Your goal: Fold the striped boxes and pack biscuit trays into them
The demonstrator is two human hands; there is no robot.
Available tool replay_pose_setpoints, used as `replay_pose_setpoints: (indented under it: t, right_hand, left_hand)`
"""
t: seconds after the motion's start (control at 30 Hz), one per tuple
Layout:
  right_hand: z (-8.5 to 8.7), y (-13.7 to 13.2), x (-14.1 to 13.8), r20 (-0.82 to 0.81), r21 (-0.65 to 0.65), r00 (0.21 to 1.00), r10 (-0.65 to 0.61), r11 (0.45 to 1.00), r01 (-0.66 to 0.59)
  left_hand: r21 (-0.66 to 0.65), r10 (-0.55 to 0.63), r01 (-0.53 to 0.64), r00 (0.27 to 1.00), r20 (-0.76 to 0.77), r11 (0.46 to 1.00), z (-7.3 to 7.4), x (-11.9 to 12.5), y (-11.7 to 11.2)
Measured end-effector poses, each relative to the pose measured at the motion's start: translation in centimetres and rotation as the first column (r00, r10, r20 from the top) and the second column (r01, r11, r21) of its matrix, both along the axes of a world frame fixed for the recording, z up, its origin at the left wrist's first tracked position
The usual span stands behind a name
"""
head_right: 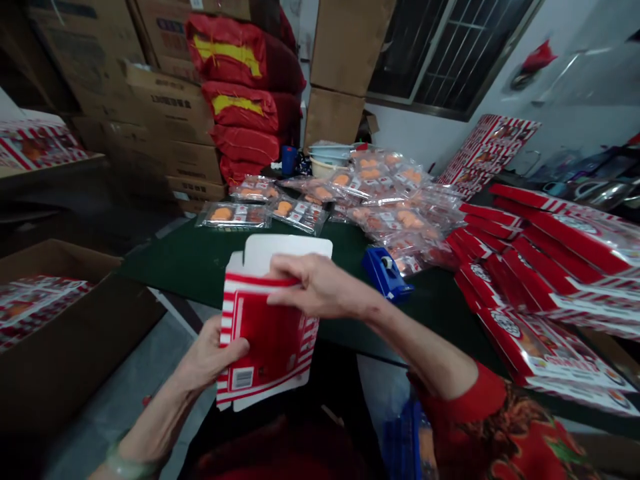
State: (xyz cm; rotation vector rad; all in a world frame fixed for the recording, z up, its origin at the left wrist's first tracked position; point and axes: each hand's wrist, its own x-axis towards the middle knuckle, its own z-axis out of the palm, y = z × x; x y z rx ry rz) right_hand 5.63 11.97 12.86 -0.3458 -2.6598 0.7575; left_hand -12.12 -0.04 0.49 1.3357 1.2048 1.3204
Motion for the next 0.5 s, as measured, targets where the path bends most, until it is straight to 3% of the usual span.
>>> replay_pose_setpoints:
  t: [0.07, 0.17, 0.23, 0.27, 0.33, 0.37, 0.43, 0.5]
  right_hand:
    - [-1.4, -2.1, 0.9, -0.033, 0.053, 0.999, 0.039, 0.998, -0.037]
    - [-3.8, -4.2, 2.6, -0.166, 0.209, 0.986, 0.001, 0.977, 0.034]
    - [-5.6, -5.6, 3.9, -0.386, 0.281, 0.908, -0.161, 0.917, 0.282]
    - [-6.7, -6.4, 4.3, -0.506, 0.246, 0.816, -0.277, 0.861, 0.445]
    - [-9.2, -8.2, 4.8, -0.609, 0.006, 0.601, -0.518, 0.755, 0.656]
    - [-10.5, -9.0, 4.8, -0.566, -0.155, 0.543, -0.621, 0.727, 0.669]
    - [-12.8, -10.2, 4.4, -0.409, -0.444, 0.539, -0.736, 0.677, 0.587]
    - [-14.3, -10.8, 3.9, -0.318, -0.608, 0.532, -0.784, 0.600, 0.520]
  left_hand:
    - [-0.089, -0.119, 0.138, 0.974, 0.191, 0.986, -0.8, 1.2, -0.5]
    - [-0.120, -0.073, 0.112, 0.953, 0.294, 0.986, -2.0, 2.6, -1.2]
    - [-0.127, -0.024, 0.065, 0.955, 0.294, 0.990, -2.3, 3.1, -1.6]
    - [-0.122, -0.008, 0.046, 0.954, 0.299, 0.992, -2.3, 3.3, -1.7]
    - [-0.108, -0.001, 0.037, 0.949, 0.315, 0.993, -2.3, 3.6, -1.9]
    - [-0.108, -0.009, 0.046, 0.947, 0.322, 0.993, -2.4, 3.8, -1.9]
    - [-0.129, -0.004, 0.049, 0.944, 0.331, 0.990, -2.6, 4.1, -1.9]
    - [-0.176, 0.059, -0.002, 0.947, 0.317, 0.984, -3.0, 4.6, -1.9]
